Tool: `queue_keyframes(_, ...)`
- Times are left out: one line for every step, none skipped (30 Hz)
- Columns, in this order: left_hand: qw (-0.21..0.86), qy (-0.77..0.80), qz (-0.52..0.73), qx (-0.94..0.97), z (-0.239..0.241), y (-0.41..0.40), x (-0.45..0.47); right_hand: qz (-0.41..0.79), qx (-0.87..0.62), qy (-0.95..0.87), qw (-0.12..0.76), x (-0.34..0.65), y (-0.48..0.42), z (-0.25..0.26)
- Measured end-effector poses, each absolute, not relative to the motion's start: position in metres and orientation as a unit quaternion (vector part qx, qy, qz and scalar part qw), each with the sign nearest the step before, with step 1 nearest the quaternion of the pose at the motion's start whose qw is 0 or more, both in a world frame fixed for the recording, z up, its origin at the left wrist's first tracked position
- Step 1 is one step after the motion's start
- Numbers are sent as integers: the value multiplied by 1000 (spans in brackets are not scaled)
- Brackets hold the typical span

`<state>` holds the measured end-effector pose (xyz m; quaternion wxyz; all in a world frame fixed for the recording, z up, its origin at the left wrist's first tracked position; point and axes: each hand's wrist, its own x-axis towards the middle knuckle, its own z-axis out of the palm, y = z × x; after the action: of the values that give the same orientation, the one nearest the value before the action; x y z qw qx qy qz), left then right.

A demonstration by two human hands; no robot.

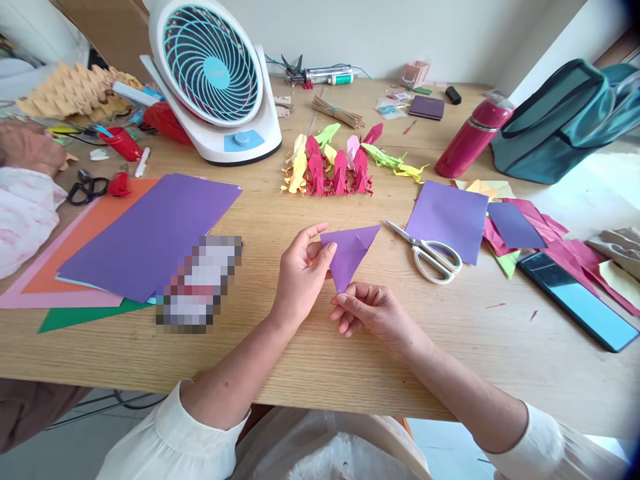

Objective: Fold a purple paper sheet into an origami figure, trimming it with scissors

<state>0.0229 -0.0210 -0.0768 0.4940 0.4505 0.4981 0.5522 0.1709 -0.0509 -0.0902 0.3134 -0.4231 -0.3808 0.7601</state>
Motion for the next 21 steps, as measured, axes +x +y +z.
queue_keyframes(517,494,548,434,-76,-21,23,756,-424,-383,318,171,-51,-90)
queue_keyframes(537,490,542,421,-75,-21,22,752,-425,-386,323,170,-51,-91)
queue_keyframes(554,485,535,414,-74,-21,22,747,-426,-389,329,170,-52,-91)
queue_keyframes(568,480,527,412,-73,-21,21,743,-427,-393,335,170,-52,-91)
queue_keyframes(579,474,519,413,-72,-21,21,738,-427,-395,341,170,-52,-91)
queue_keyframes(587,471,510,417,-71,-22,20,735,-428,-397,346,170,-52,-90)
queue_keyframes(592,470,502,421,-71,-22,20,732,-429,-398,350,170,-52,-90)
queue_keyframes(593,474,494,424,-71,-23,19,729,-430,-399,354,170,-51,-90)
queue_keyframes(593,479,486,427,-71,-23,18,726,-430,-400,358,170,-51,-90)
queue_keyframes(593,485,477,431,-71,-24,18,723,-431,-401,362,170,-51,-90)
queue_keyframes(592,488,469,438,-72,-25,17,720,-431,-403,365,170,-51,-91)
queue_keyframes(593,487,461,447,-73,-25,17,716,-432,-406,368,171,-50,-91)
queue_keyframes(596,482,452,456,-74,-25,17,713,-433,-409,371,171,-50,-92)
queue_keyframes(601,474,443,466,-74,-26,16,709,-433,-412,374,171,-50,-92)
queue_keyframes(607,466,435,475,-75,-26,16,705,-433,-416,376,171,-50,-93)
queue_keyframes(612,460,427,482,-76,-26,15,701,-434,-421,379,171,-49,-94)
queue_keyframes(617,455,419,487,-77,-25,15,697,-434,-425,382,171,-49,-95)
queue_keyframes(620,454,412,490,-77,-25,15,694,-433,-429,383,171,-49,-96)
queue_keyframes(622,453,408,492,-78,-25,15,693,-432,-432,384,171,-49,-96)
queue_keyframes(623,454,406,491,-78,-25,15,692,-431,-434,384,172,-49,-97)
queue_keyframes(622,455,407,490,-78,-25,16,691,-429,-436,385,172,-49,-97)
